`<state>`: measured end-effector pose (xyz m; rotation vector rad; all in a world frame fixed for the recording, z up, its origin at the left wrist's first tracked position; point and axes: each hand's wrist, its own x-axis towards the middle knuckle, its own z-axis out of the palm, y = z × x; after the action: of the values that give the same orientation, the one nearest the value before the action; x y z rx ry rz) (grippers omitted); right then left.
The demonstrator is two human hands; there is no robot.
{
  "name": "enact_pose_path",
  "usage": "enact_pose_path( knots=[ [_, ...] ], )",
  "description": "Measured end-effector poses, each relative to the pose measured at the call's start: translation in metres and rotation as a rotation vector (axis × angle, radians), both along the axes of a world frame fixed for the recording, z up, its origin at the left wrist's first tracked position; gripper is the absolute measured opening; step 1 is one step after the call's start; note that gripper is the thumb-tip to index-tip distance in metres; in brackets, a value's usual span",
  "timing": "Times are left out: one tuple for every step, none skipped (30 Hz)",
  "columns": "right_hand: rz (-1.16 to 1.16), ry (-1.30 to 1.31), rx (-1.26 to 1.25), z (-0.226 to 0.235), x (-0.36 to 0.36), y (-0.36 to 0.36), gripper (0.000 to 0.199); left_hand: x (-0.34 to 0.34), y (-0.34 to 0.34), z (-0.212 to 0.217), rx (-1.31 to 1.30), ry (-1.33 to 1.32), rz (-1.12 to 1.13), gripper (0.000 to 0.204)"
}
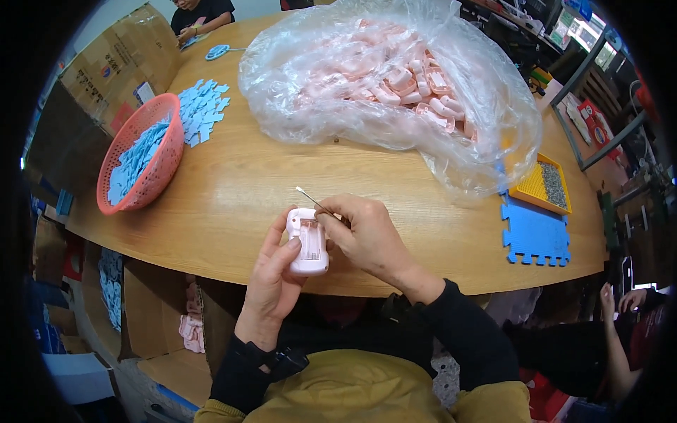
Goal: Manually assemble small metal and plastic parts into a white housing component.
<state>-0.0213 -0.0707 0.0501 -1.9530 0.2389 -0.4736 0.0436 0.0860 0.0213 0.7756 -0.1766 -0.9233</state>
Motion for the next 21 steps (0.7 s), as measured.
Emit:
enact_pose_path(
  knots=[
    [0.011,0.083,0.015,0.008,0.002,0.0,0.013,0.0,0.0,0.0,0.001,-0.004,-0.004,0.053],
    [0.023,0.167,0.031,0.011,0.003,0.001,0.012,0.0,0.001,0.001,0.003,-0.003,-0.005,0.053],
    [0.017,0.168,0.034,0.008,0.004,-0.001,0.012,-0.002,0.0,0.002,0.004,-0.005,0.003,0.053],
    [0.028,0.113,-0.066,0.001,0.005,-0.002,0.011,-0.003,0.0,0.002,0.006,-0.008,0.011,0.053],
    [0.038,0.058,-0.164,-0.002,0.006,-0.003,0.011,-0.003,0.0,0.001,0.009,-0.006,0.006,0.053],
    [0.036,0.059,-0.16,-0.002,0.007,-0.002,0.011,-0.002,0.001,0.001,0.012,-0.015,0.008,0.053],
    [0.047,0.017,-0.292,-0.001,0.008,-0.002,0.01,-0.001,0.002,0.0,0.015,-0.023,0.011,0.053],
    [0.057,-0.025,-0.423,0.0,0.008,-0.001,0.01,0.0,0.002,0.0,0.019,-0.022,0.009,0.053],
    [0.057,-0.023,-0.419,0.001,0.008,0.0,0.01,0.0,0.001,-0.001,0.028,-0.028,0.007,0.052],
    [0.062,-0.011,-0.507,0.001,0.008,0.001,0.011,0.0,0.002,-0.002,0.036,-0.033,0.006,0.052],
    [0.066,0.001,-0.595,0.001,0.008,0.001,0.012,-0.001,0.002,-0.003,0.041,-0.031,0.005,0.052],
    [0.064,0.003,-0.593,0.001,0.009,0.001,0.012,-0.002,0.002,-0.004,0.044,-0.008,0.022,0.051],
    [0.082,-0.028,-0.608,0.001,0.01,0.002,0.012,-0.003,0.002,-0.004,0.047,0.016,0.04,0.05],
    [0.099,-0.059,-0.623,0.0,0.011,0.002,0.013,-0.002,0.002,-0.005,0.049,0.017,0.037,0.05],
    [0.099,-0.057,-0.621,-0.001,0.01,0.002,0.013,-0.001,0.004,-0.008,0.044,0.033,0.032,0.049],
    [0.106,-0.041,-0.683,-0.001,0.009,0.002,0.011,0.0,0.005,-0.009,0.039,0.049,0.028,0.049],
    [0.113,-0.024,-0.744,-0.002,0.008,0.002,0.011,0.0,0.004,-0.009,0.042,0.051,0.027,0.049],
    [0.112,-0.022,-0.739,-0.003,0.007,0.003,0.011,0.001,0.005,-0.007,0.027,0.044,0.028,0.048],
    [0.108,-0.077,-0.78,-0.004,0.006,0.005,0.012,0.002,0.005,-0.006,0.012,0.037,0.028,0.048],
    [0.103,-0.133,-0.821,-0.005,0.005,0.006,0.013,0.003,0.005,-0.007,0.017,0.04,0.026,0.048],
    [0.101,-0.13,-0.816,-0.004,0.003,0.009,0.013,0.002,0.006,-0.008,0.014,0.038,0.038,0.048]
  ],
)
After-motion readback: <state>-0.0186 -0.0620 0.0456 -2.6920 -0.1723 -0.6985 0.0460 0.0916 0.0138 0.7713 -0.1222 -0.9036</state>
